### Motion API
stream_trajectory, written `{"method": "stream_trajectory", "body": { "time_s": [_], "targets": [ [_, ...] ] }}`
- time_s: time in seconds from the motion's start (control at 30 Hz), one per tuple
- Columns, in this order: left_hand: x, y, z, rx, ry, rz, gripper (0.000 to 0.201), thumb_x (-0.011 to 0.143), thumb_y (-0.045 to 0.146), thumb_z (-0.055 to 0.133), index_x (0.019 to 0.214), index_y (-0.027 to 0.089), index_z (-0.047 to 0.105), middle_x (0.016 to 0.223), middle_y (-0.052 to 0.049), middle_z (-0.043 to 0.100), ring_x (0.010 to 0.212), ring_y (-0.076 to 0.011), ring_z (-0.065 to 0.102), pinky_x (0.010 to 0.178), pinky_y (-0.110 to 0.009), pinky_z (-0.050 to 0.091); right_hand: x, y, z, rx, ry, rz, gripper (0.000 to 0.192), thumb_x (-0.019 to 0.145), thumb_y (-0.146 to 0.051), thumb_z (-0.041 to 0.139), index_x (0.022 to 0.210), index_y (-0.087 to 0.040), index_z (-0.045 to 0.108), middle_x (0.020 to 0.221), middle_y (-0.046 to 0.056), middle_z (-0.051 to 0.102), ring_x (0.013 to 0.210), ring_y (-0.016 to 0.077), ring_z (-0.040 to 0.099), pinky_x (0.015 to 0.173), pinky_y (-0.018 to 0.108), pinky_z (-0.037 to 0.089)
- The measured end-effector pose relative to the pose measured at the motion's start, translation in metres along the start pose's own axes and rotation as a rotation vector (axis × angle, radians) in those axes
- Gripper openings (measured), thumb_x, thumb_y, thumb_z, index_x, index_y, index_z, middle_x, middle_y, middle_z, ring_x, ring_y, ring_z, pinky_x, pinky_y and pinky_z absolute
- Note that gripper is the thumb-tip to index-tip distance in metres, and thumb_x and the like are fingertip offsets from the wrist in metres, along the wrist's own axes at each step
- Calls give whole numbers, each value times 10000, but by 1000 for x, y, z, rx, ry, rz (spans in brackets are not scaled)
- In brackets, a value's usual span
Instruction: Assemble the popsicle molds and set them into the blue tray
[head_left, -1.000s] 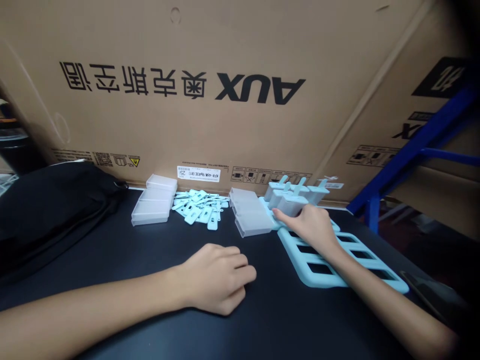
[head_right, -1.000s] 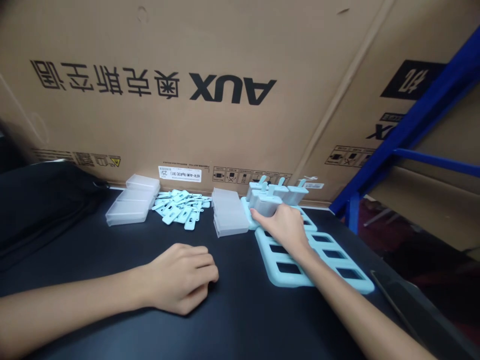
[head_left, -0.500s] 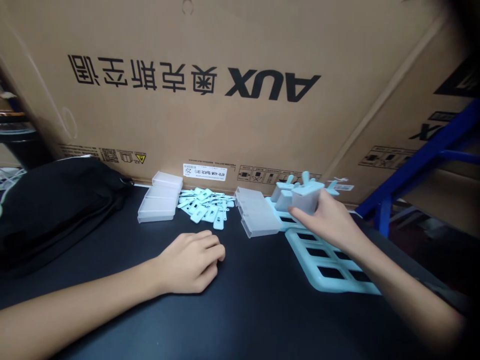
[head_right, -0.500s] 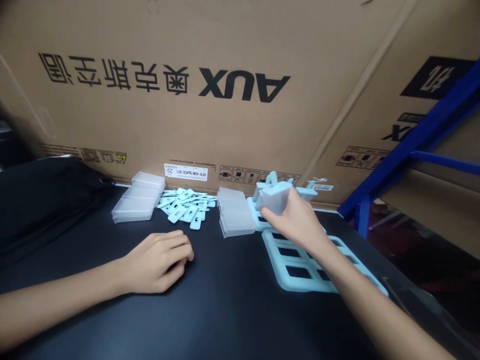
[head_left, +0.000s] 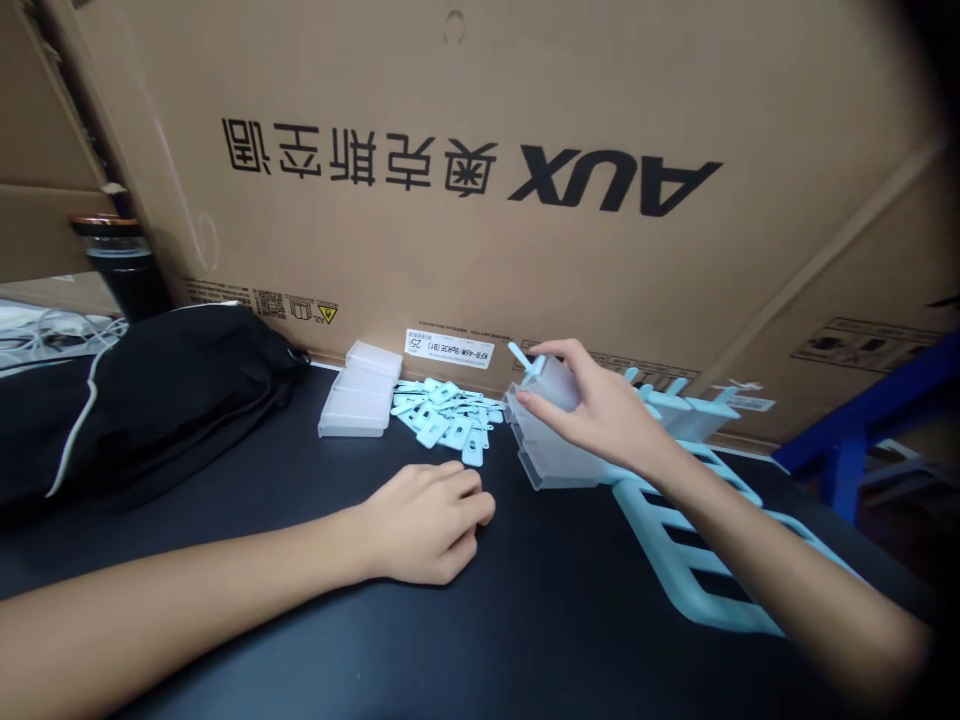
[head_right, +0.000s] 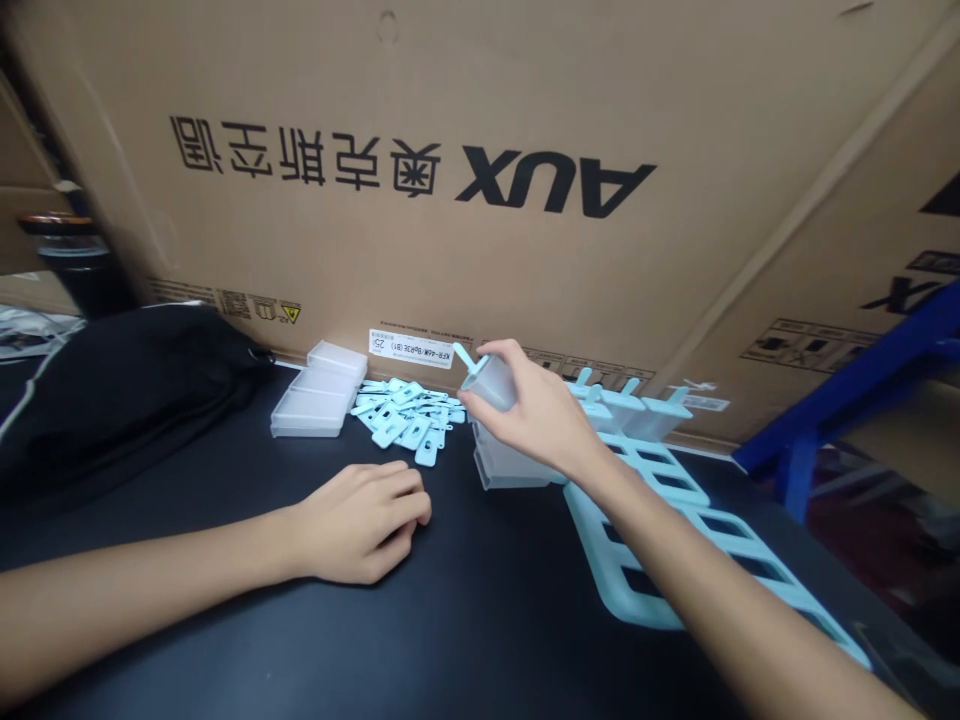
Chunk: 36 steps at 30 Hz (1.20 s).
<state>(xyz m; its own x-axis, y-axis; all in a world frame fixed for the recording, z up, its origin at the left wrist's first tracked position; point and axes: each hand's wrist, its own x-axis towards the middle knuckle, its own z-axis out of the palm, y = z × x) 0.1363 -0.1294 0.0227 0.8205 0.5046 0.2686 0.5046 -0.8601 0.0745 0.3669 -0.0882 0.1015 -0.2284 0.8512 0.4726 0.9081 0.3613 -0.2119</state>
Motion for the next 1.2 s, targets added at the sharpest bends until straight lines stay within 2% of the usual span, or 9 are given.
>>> {"method": "stream_trajectory", "body": {
  "time_s": [0.17,0.27,0.43,0.57,0.67,0.77,0.87,1.07,1.2],
  "targets": [
    [1,0,0,11,-1,-2,116,864,215,453,939,226,540,926,-6,585,820,-180,546,654,-298,448,35,-21,0,-280,-204,-129,597,801,-729,435,1213,-302,504,1029,76,684,860,293,635,617,346,411],
    [0,1,-1,18,-13,-1,116,866,220,453,944,228,539,927,-5,583,822,-182,548,658,-301,451,58,-40,-2,-482,-306,-202,650,799,-736,396,1254,-288,517,986,112,691,828,318,643,607,365,411],
    [0,2,-2,34,-30,-4,106,865,223,453,931,224,536,917,-10,575,820,-183,549,663,-307,457,97,-71,-14,-622,-495,-244,694,707,-720,544,1263,-305,578,1004,112,692,909,348,642,702,427,441],
    [0,2,-1,38,-27,-5,114,864,224,456,942,222,539,927,-14,577,826,-184,551,672,-307,464,115,-80,-22,-611,-537,-174,745,621,-719,641,1249,-320,605,1079,94,677,993,372,619,777,468,438],
    [-1,2,0,42,-21,1,111,868,226,455,942,219,537,923,-17,576,826,-186,554,666,-307,463,116,-74,-15,-567,-597,-172,761,603,-752,637,1229,-321,621,1077,104,676,999,384,615,769,479,439],
    [-1,2,0,48,-18,2,105,868,230,458,937,217,535,917,-19,572,826,-189,555,660,-308,459,112,-64,-1,-551,-645,-224,840,607,-797,591,1306,-333,555,1051,118,678,954,380,626,710,472,448],
    [0,1,1,61,-14,3,97,871,234,456,926,214,533,896,-23,565,799,-190,544,651,-315,451,110,-54,10,-564,-656,-248,906,603,-840,546,1313,-278,524,989,130,673,877,369,630,637,456,453],
    [0,0,2,58,11,2,98,873,228,454,911,199,539,871,-35,553,805,-196,522,703,-326,461,114,-31,4,-456,-660,-265,563,663,-673,617,1027,-243,632,1050,96,612,764,255,614,636,412,471],
    [0,0,2,44,15,1,102,873,221,454,917,197,542,880,-39,553,812,-195,516,718,-323,465,113,-5,-8,-416,-667,-311,509,679,-610,631,1015,-227,632,1078,96,592,825,248,605,713,408,485]
  ]
}}
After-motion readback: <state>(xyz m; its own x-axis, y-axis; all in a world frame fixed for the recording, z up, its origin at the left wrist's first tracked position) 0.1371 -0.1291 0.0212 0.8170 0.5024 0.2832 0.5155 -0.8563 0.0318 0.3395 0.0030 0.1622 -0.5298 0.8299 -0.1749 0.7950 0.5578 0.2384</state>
